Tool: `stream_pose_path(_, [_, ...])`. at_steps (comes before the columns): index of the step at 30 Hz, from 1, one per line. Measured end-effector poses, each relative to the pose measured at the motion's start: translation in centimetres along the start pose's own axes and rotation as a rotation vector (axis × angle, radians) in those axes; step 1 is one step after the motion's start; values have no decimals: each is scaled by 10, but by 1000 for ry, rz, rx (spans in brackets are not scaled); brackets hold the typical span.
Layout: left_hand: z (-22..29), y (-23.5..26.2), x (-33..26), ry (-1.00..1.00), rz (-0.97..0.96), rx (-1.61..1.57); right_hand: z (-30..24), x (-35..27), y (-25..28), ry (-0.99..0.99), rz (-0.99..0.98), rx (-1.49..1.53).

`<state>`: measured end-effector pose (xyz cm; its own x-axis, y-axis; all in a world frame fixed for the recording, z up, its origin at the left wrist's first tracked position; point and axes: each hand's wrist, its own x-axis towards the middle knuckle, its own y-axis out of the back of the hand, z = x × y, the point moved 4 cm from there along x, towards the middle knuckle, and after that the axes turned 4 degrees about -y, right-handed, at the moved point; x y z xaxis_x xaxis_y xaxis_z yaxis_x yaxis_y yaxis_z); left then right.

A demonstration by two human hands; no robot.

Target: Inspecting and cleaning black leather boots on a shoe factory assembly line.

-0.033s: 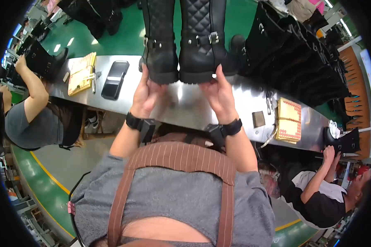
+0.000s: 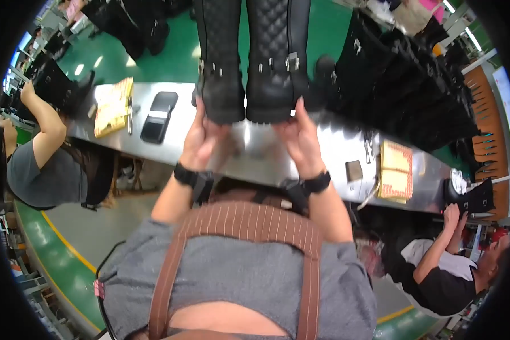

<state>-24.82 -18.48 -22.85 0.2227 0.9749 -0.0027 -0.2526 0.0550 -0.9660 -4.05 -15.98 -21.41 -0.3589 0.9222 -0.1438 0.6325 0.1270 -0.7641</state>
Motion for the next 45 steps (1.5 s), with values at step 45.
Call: stream_pose_path(45, [-49,-24,-39,-446,-440,1702,-5,-28,-19,515,127,-1741])
